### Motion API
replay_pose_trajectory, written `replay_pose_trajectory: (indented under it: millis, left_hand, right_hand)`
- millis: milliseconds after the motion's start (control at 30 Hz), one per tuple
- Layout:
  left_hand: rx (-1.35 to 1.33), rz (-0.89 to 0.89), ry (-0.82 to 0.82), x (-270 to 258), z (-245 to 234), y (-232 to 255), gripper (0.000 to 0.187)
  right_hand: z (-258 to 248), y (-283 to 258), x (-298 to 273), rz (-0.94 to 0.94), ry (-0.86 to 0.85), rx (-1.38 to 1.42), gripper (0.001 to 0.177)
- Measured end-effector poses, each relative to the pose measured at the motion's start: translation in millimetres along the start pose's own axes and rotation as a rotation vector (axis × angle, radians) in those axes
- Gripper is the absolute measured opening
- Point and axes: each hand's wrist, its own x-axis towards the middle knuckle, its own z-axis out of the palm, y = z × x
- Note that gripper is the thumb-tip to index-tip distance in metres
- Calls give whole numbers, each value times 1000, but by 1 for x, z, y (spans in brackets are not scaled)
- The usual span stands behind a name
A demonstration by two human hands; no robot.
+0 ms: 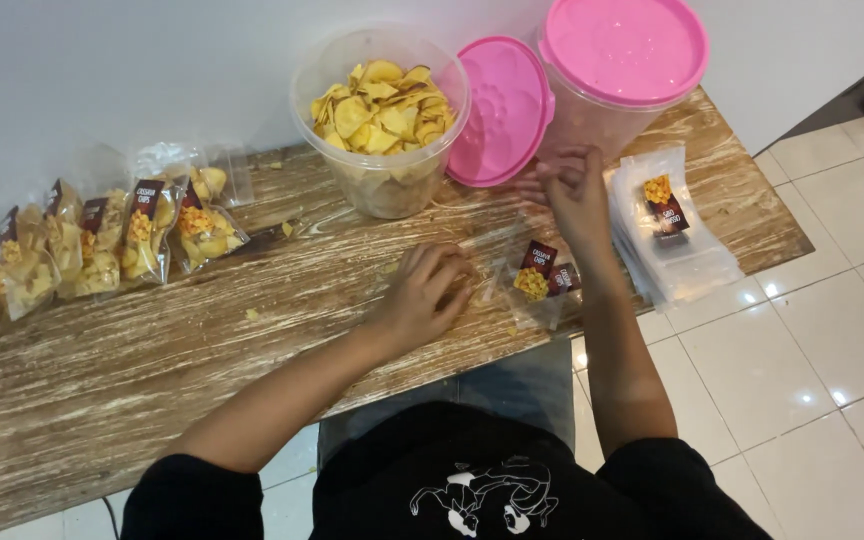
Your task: A person is packaging chips by transferring them from a large plastic container into small individual plastic bags on a wooden table.
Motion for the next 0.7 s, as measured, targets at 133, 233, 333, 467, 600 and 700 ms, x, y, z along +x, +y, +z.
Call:
replay_pose_trajectory:
  millis: [133, 233, 333, 467, 600, 700]
  left_hand:
    - [18, 36, -12, 3, -6, 5, 16]
    - [7, 50, -22, 1, -2, 0, 17]
    - [35, 73, -18, 0, -2, 2, 18]
    - [11, 56, -40, 1, -3, 3, 15]
    - [-76, 10, -61, 6, -11, 11, 12]
    - [-251, -128, -69, 12, -25, 26, 12]
  right_hand:
    - [-10, -37, -44, -130, -160, -333, 45]
    - [-6, -65, -80, -86, -441, -765, 49]
    - [-15, -46, -100, -200, -619, -890, 45]
    - [-17, -37, -108, -328, -540, -966, 42]
    - [-13, -43, -110, -364, -487, -941, 14]
    - [0, -61, -117, -590, -222, -1019, 11]
